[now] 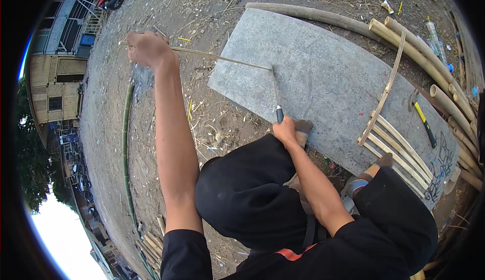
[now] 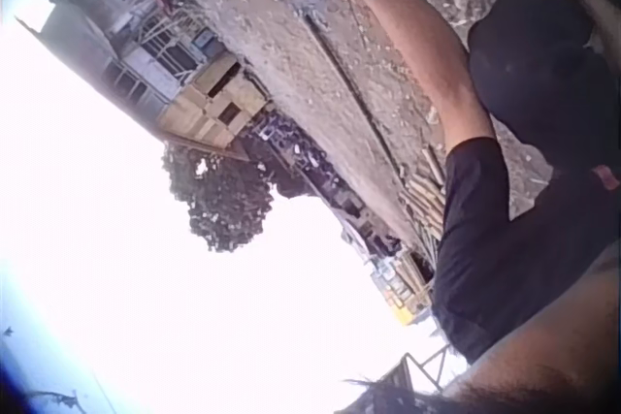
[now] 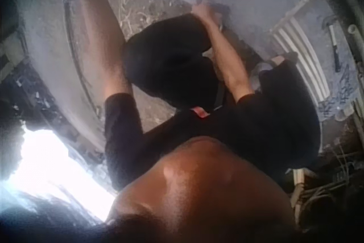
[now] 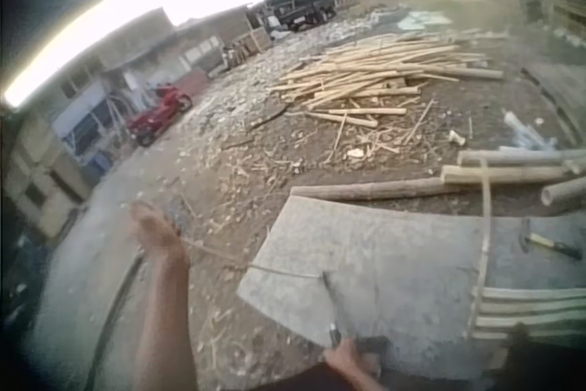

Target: The person constructs a bamboo panel by hammering bamboo strips onto cross-beams and kemudian scrapes a separate bamboo strip with a knife.

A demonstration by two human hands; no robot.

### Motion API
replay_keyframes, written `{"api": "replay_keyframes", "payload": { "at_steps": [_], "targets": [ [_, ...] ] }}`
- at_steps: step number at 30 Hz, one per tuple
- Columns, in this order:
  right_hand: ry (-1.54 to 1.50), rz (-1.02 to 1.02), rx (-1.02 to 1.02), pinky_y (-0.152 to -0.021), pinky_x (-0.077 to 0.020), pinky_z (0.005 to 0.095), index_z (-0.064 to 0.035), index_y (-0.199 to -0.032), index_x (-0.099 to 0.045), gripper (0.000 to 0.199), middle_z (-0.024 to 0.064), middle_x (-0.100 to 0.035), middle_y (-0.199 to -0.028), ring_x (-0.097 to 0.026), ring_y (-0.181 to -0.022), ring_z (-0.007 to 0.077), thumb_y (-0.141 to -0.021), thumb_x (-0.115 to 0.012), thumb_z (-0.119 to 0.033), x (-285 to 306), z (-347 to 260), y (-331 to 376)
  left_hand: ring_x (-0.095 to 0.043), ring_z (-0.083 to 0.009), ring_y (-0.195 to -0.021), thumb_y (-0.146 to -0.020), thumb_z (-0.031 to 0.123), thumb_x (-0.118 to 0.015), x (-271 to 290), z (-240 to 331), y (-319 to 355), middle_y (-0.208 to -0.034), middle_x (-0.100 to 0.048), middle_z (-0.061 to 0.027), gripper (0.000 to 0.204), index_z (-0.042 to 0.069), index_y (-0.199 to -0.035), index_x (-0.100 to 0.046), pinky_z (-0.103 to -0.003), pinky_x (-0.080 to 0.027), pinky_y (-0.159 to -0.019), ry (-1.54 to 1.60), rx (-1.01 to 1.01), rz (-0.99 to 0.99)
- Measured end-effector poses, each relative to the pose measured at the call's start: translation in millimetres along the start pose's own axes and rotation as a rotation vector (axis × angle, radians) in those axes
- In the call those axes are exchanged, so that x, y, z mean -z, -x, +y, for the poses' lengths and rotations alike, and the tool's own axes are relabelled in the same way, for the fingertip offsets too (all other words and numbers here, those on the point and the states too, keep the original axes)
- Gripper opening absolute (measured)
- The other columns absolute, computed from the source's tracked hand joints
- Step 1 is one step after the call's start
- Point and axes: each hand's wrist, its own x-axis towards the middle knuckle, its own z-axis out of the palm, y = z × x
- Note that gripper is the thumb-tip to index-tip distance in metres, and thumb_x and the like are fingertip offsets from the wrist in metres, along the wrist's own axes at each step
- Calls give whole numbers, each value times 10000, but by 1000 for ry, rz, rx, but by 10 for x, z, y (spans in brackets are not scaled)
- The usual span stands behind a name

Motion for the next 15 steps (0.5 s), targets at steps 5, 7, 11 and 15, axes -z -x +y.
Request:
{"api": "replay_keyframes", "payload": {
  "at_steps": [5, 7, 11, 15],
  "targets": [
    [46, 4, 146, -852, -480, 501, 43, -966, -623, 268, 307, -649, -949, -617, -961, 471, -767, -607, -135, 48, -190, 138, -235, -99, -415, -921, 188, -397, -10, 37, 45, -498, -286, 6, 276, 126, -678, -281, -308, -167, -397, 70, -2, -140],
    [46, -19, 43, -847, -480, 502, 41, -983, -618, 278, 305, -649, -942, -618, -958, 469, -771, -607, -138, 42, -90, 35, -157, -87, -449, -904, 161, -385, -56, 65, 74, -508, -212, 26, 318, 149, -633, -220, -302, -126, -426, 120, 22, -204],
    [53, 9, 146, -793, -490, 501, 35, -952, -616, 249, 291, -649, -885, -626, -904, 467, -770, -599, -133, 104, -163, -19, -122, -78, -454, -909, 191, -393, -15, 79, 105, -500, -180, 38, 348, 161, -618, -205, -289, -106, -422, 179, 49, -410],
    [-69, -118, 403, -749, -484, 503, 25, -906, -606, 206, 284, -635, -819, -626, -850, 464, -768, -592, -126, 364, -911, 278, -105, -73, -452, -917, 219, -393, 127, 111, 112, -491, -167, 44, 358, 167, -617, -204, -281, -100, -417, 223, 94, -579]
  ]
}}
